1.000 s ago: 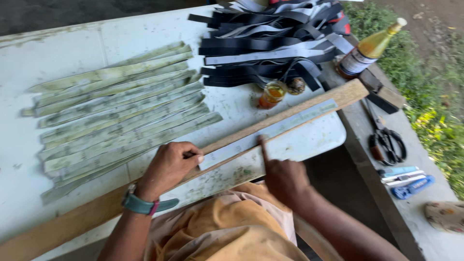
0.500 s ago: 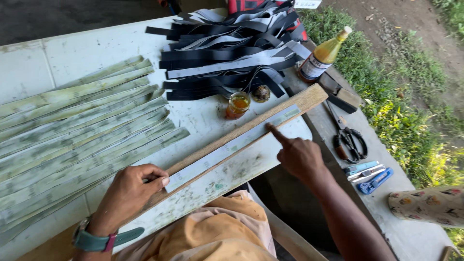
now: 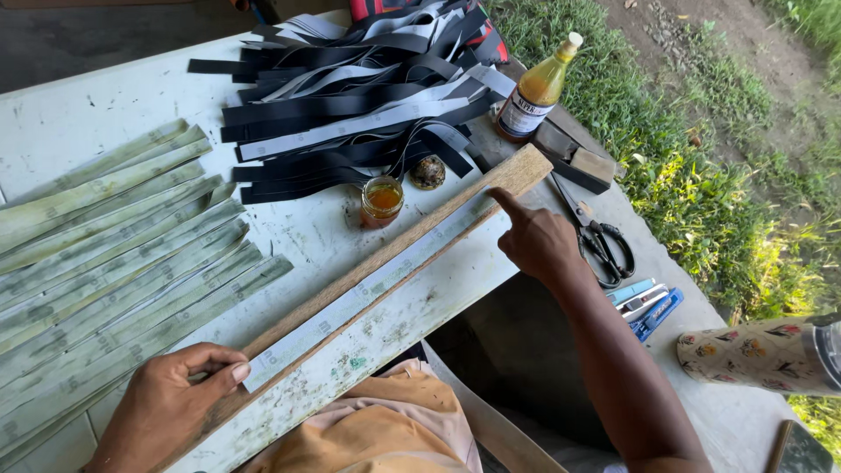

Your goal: The person repeatedly picks up black and white bicycle reflector strips, places them on a wooden board, and rubs them with a small stick. The strips are then set aside on the table. The process is repeated multiple times throughout the clip.

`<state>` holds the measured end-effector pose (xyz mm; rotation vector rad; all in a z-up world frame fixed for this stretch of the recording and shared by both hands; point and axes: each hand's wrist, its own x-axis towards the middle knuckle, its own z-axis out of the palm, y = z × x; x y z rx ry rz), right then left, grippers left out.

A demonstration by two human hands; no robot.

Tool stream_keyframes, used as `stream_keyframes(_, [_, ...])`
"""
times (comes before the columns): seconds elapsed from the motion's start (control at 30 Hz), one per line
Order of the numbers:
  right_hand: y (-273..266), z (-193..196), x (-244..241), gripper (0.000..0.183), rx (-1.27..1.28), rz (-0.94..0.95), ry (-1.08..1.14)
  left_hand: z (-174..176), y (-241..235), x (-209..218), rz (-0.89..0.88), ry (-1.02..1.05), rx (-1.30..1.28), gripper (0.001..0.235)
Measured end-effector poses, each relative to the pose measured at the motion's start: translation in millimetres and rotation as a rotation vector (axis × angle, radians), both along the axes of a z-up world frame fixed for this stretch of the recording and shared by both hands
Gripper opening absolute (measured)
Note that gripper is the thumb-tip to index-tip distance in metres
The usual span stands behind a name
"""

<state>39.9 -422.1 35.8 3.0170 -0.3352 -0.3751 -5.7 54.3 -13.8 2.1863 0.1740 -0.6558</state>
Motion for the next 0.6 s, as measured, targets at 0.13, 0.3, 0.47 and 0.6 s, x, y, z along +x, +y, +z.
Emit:
stream_keyframes(0.13, [12, -5, 7, 0.076, -0.241, 0.099, 0.032, -23, 9, -4, 0.068, 0.015, -0.171, 0.024])
stream_keyframes(0.3, [5, 31, 12, 0.064, -0.219, 0.105, -0.116, -43, 15, -9, 0.038, -0.073, -0.334, 0.025])
stream_keyframes(0.47, [38, 55, 25, 0.057, 0.201, 0.4, -0.537, -41, 13, -11, 0.045, -0.133, -0.334, 0.024])
stream_keyframes(0.6, [99, 29, 48, 0.054, 0.267, 0.621, -0.431, -35, 10, -14, 0.091, -0.179, -0.399, 0.024])
